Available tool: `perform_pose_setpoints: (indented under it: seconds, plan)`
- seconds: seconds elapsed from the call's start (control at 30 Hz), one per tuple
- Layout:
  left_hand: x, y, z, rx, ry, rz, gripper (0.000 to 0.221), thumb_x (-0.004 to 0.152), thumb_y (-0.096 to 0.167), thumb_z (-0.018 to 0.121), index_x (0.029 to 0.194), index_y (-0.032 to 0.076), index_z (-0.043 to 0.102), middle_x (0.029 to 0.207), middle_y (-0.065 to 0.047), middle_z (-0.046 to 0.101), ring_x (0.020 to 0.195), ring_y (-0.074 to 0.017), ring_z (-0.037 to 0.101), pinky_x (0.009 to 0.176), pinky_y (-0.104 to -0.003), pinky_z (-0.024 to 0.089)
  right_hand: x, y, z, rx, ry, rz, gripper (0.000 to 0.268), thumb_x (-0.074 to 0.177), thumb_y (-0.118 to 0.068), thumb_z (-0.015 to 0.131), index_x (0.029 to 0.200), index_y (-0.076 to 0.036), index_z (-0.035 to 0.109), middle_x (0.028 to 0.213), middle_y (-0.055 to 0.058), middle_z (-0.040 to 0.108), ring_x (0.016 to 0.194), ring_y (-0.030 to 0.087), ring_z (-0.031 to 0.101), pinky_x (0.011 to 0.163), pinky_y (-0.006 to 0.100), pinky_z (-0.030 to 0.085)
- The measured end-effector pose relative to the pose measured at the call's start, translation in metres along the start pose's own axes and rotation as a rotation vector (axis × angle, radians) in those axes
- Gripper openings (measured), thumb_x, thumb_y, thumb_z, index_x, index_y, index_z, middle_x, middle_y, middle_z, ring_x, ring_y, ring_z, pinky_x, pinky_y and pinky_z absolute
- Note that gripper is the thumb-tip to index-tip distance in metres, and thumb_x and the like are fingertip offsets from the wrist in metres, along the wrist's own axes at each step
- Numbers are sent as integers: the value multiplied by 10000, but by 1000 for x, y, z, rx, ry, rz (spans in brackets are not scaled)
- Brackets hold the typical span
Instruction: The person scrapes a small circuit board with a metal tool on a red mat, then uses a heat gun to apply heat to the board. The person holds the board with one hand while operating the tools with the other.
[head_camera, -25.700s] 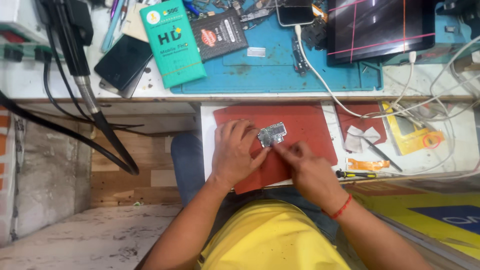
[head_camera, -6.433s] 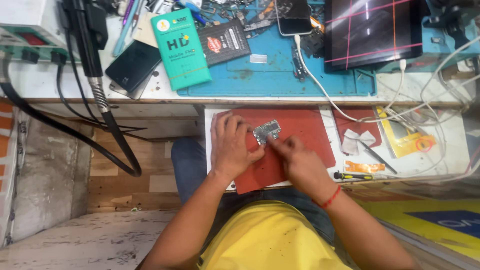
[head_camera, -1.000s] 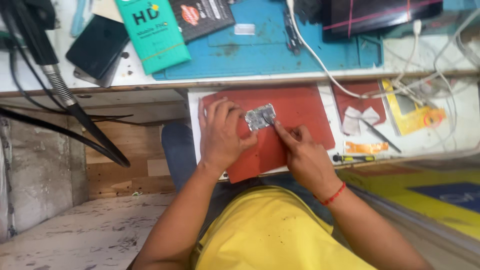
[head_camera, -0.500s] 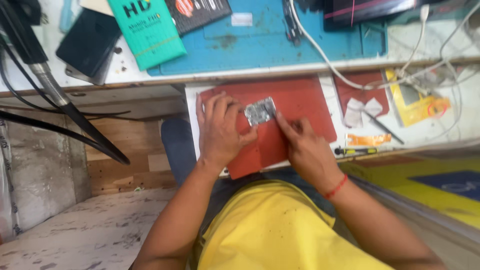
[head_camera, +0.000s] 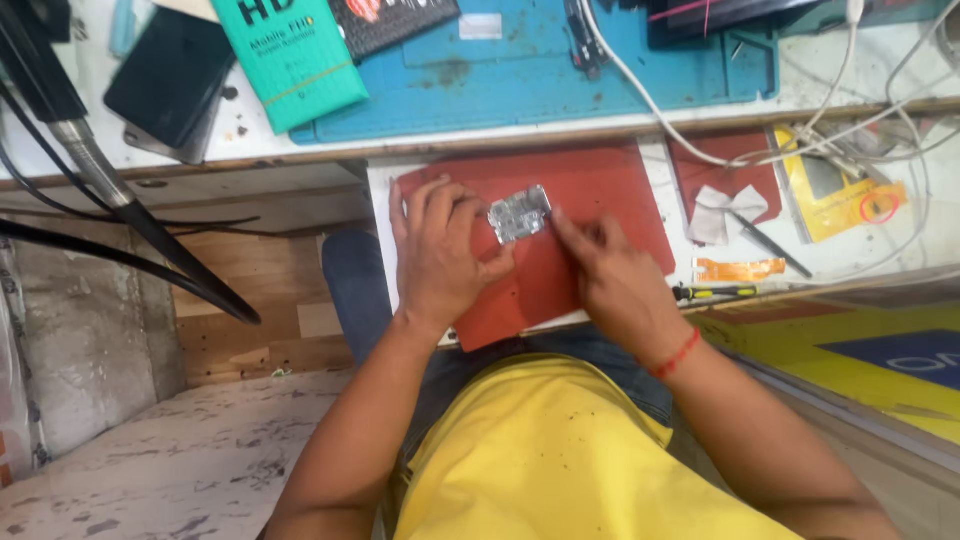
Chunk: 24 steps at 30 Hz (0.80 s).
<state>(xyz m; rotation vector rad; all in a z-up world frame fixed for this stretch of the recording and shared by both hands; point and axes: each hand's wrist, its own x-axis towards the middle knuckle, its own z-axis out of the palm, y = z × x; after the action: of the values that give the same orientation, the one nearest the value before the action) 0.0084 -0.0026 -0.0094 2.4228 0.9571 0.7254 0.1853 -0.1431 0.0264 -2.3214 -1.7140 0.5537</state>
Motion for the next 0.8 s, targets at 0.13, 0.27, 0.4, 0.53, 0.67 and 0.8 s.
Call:
perform_pose_setpoints:
  seconds: [0.13, 0.27, 0.4, 0.53, 0.67, 0.8]
  plan:
    - [5, -3, -4, 4, 33, 0, 488, 668, 342, 871, 1045, 92, 687, 1166, -61, 596, 1251, -293, 524, 1218, -619, 207, 10, 3, -1, 23, 94, -48, 620, 885, -22, 561, 1481, -192, 546, 1136, 173, 632, 804, 414, 684, 665, 501, 560]
    - [4, -1, -4, -9, -1, -19, 453, 679, 342, 879, 1011, 102, 685, 1143, -46, 596, 1265, -281, 524, 1211, -598, 217, 5, 19, 1, -44, 7, -20, 688, 844, 35, 548, 1499, -172, 526, 1155, 182, 623, 773, 423, 673, 624, 503, 547]
    - [5, 1, -8, -12, 7, -22, 466, 664, 348, 879, 1007, 102, 681, 1136, -54, 587, 1254, -288, 517, 1198, -595, 223, 12, 19, -5, 95, 142, -183, 627, 877, 1, 564, 1479, -177, 559, 1117, 180, 618, 801, 398, 677, 684, 483, 560]
    - [6, 1, -8, -18, 11, -22, 488, 664, 363, 879, 1016, 95, 672, 1147, -55, 584, 1253, -298, 514, 1199, -591, 228, 13, 0, 0, 83, 47, -119, 637, 868, -1, 550, 1467, -218, 571, 1073, 150, 632, 766, 391, 678, 640, 500, 553]
    - [2, 1, -6, -11, 11, -27, 479, 661, 360, 882, 1009, 102, 677, 1129, -51, 582, 1247, -290, 519, 1194, -604, 218, 8, -1, 3, 13, 163, -33, 540, 952, -34, 563, 1455, -230, 583, 1100, 154, 624, 799, 386, 680, 665, 504, 551]
    - [7, 2, -8, -20, 29, -8, 473, 660, 349, 881, 1010, 105, 677, 1146, -56, 582, 1252, -296, 513, 1196, -601, 219, 10, 6, -3, -14, 45, -61, 661, 856, 5, 538, 1476, -223, 556, 1119, 158, 626, 753, 405, 670, 614, 506, 550]
